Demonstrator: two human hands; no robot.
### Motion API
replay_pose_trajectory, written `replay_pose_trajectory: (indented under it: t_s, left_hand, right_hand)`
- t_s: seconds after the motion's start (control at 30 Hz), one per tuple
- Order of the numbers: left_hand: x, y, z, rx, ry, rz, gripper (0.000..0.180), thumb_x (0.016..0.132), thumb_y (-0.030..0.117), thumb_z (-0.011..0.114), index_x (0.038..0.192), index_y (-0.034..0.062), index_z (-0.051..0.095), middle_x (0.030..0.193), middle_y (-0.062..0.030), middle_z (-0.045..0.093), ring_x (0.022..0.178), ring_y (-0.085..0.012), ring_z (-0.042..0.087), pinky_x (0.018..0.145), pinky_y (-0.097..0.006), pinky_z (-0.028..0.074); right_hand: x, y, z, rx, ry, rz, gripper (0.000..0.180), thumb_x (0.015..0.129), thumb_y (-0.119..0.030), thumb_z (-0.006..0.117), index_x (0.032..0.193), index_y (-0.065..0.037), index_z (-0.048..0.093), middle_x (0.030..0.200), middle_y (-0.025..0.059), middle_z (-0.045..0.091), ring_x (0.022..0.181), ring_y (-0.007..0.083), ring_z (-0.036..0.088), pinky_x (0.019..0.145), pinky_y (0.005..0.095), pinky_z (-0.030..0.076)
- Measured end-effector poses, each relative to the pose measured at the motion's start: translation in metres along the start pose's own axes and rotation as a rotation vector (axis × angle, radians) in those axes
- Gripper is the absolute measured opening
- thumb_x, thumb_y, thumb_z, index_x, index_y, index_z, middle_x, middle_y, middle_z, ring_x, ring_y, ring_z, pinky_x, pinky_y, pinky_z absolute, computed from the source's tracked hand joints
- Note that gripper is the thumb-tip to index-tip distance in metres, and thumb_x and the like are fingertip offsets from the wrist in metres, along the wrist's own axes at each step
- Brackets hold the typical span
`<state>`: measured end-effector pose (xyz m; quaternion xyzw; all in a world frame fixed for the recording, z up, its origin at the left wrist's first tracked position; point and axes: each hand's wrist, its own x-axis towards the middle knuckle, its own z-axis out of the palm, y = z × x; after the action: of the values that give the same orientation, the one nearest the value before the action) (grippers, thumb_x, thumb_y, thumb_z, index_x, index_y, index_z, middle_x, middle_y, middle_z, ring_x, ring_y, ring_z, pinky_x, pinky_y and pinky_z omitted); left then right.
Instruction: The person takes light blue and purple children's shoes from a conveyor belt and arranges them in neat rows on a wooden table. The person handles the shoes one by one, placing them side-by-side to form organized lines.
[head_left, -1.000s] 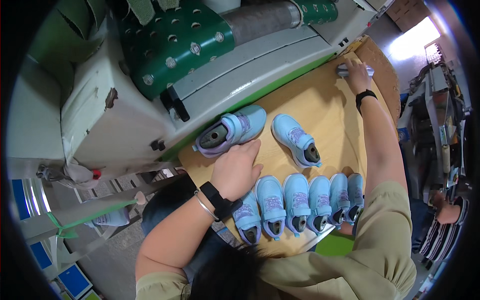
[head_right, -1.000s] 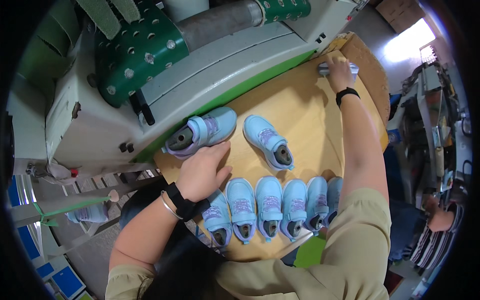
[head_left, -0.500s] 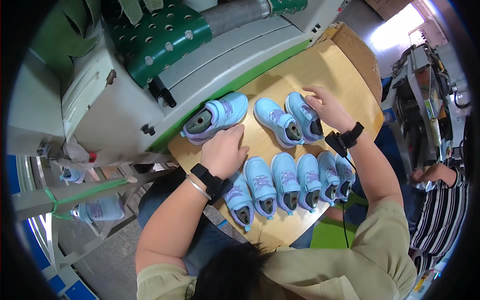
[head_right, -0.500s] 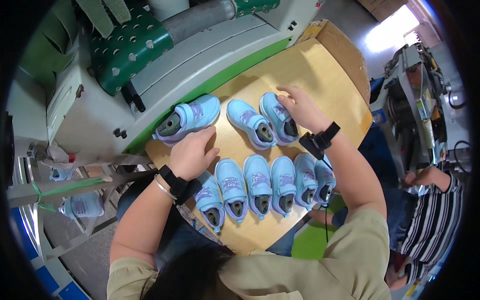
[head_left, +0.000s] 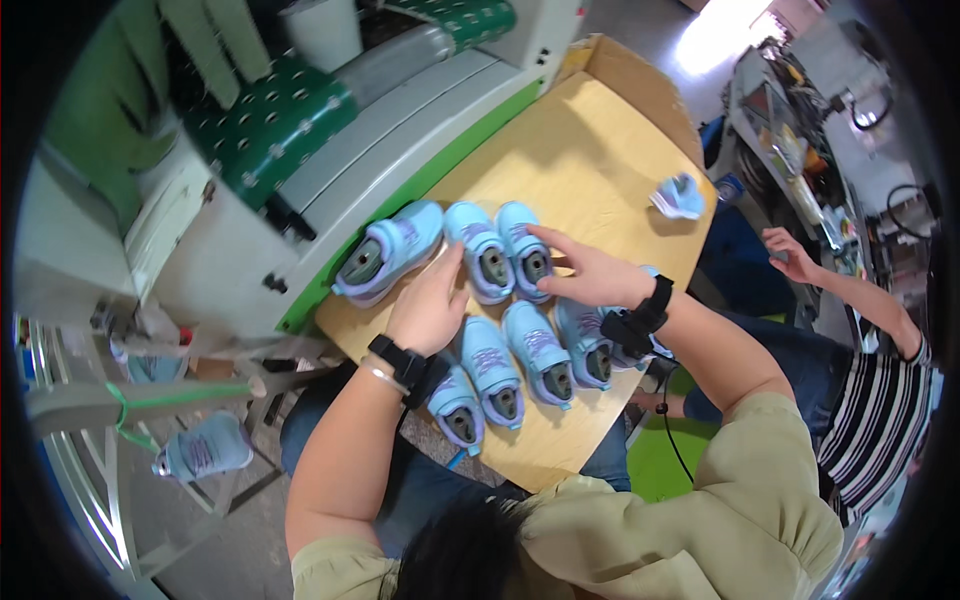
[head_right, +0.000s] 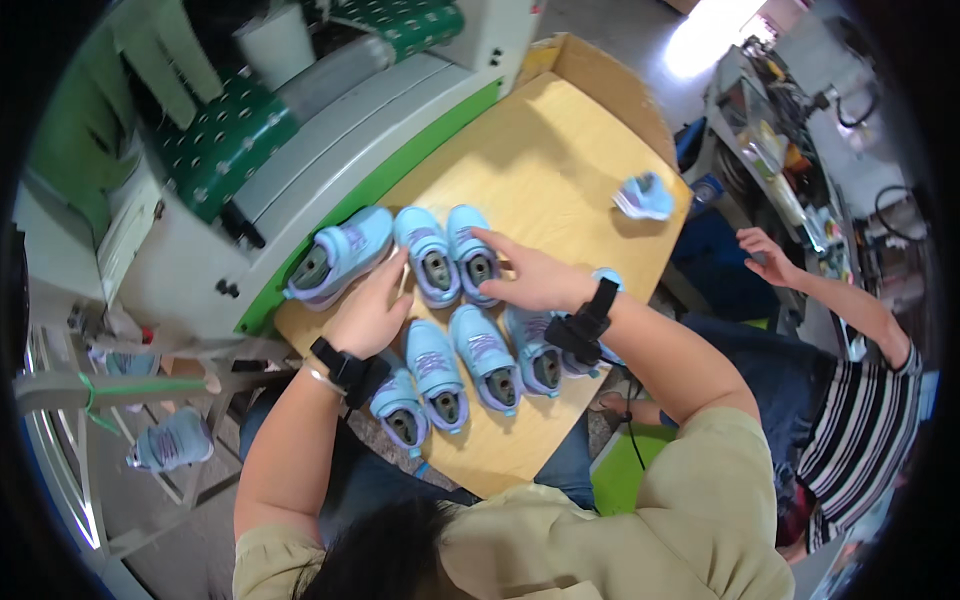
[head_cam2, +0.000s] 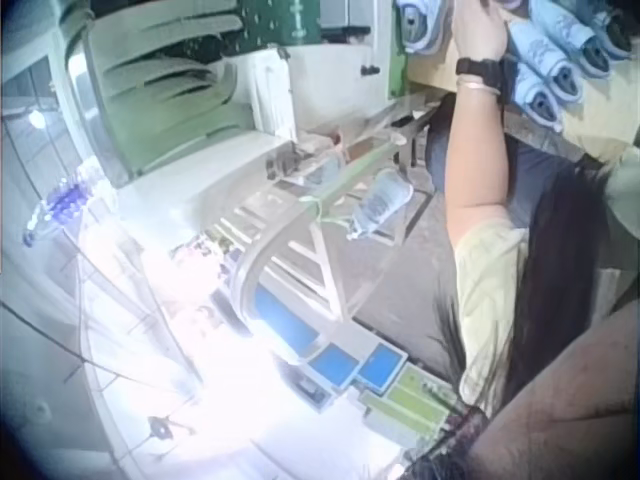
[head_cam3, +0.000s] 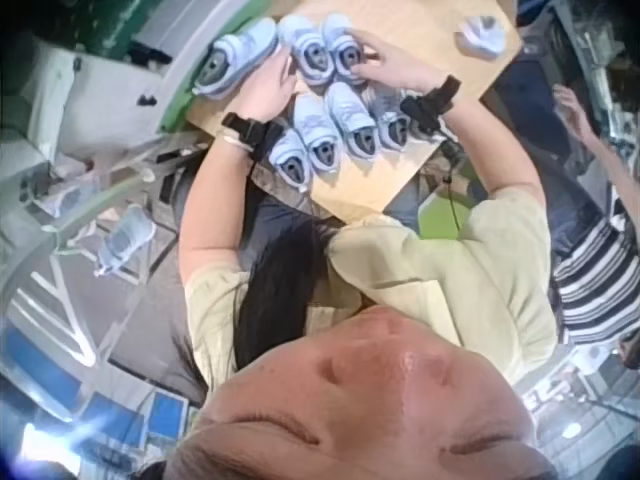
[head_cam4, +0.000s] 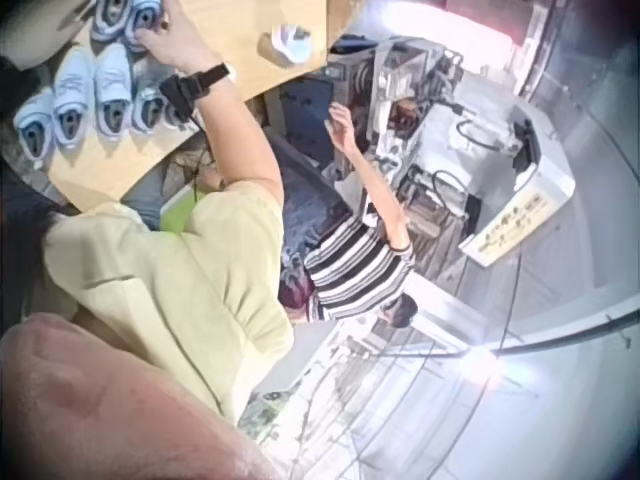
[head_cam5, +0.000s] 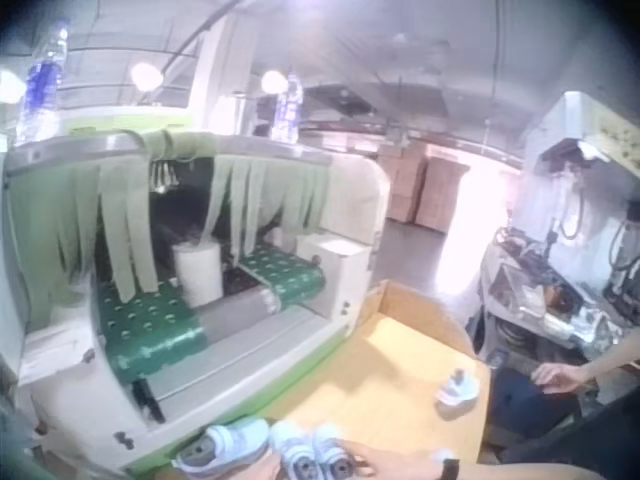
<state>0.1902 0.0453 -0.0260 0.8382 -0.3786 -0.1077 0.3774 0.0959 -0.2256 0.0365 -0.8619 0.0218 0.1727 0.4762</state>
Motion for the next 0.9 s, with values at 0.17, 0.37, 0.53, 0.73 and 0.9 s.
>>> replay_pose_trajectory:
  t_s: [0.17,0.37,0.53,0.73,0.9]
  left_hand:
    - [-0.002,0.003,-0.010,-0.073,-0.110,-0.102,0.072,0.093,0.018,0.063,0.157,0.0055,0.034,0.122,-0.0293,0.063,0.115,-0.0450,0.060,0.098,-0.051,0.047]
    - [0.001,0.007,-0.012,-0.095,-0.137,-0.072,0.069,0.094,0.019,0.063,0.156,0.0064,0.036,0.129,-0.0291,0.062,0.119,-0.0435,0.060,0.102,-0.050,0.046]
    - [0.007,0.001,-0.016,-0.114,-0.078,-0.086,0.065,0.093,0.020,0.065,0.152,0.0024,0.040,0.137,-0.0284,0.058,0.127,-0.0422,0.056,0.107,-0.048,0.045]
    - [0.002,-0.003,-0.011,-0.100,-0.007,-0.062,0.064,0.093,0.022,0.066,0.149,-0.0009,0.043,0.140,-0.0277,0.056,0.130,-0.0406,0.055,0.108,-0.046,0.044]
    - [0.004,0.003,-0.019,-0.109,-0.115,-0.109,0.066,0.094,0.022,0.065,0.151,-0.0004,0.042,0.139,-0.0279,0.058,0.130,-0.0408,0.055,0.109,-0.044,0.043]
  right_hand:
    - [0.006,-0.010,-0.019,-0.197,0.177,0.140,0.070,0.094,-0.024,0.071,0.154,-0.007,0.039,0.146,0.0216,0.053,0.132,0.0355,0.055,0.110,0.0424,0.045]
    - [0.030,0.074,-0.137,-0.953,0.964,0.116,0.073,0.077,-0.027,0.081,0.138,0.002,0.053,0.137,0.0254,0.058,0.129,0.0398,0.054,0.109,0.0429,0.045]
    - [0.010,0.108,-0.161,-0.760,0.491,0.300,0.067,0.065,-0.013,0.086,0.127,-0.009,0.061,0.119,0.0208,0.063,0.115,0.0407,0.062,0.098,0.0427,0.052]
    - [0.016,0.031,-0.073,-0.773,0.026,-0.365,0.048,0.079,0.001,0.072,0.123,-0.011,0.060,0.144,0.0202,0.051,0.138,0.0404,0.047,0.110,0.0449,0.044]
    - [0.018,-0.002,-0.052,-0.114,0.315,0.160,0.063,0.095,-0.025,0.071,0.146,-0.002,0.042,0.147,0.0223,0.050,0.134,0.0346,0.054,0.111,0.0413,0.044]
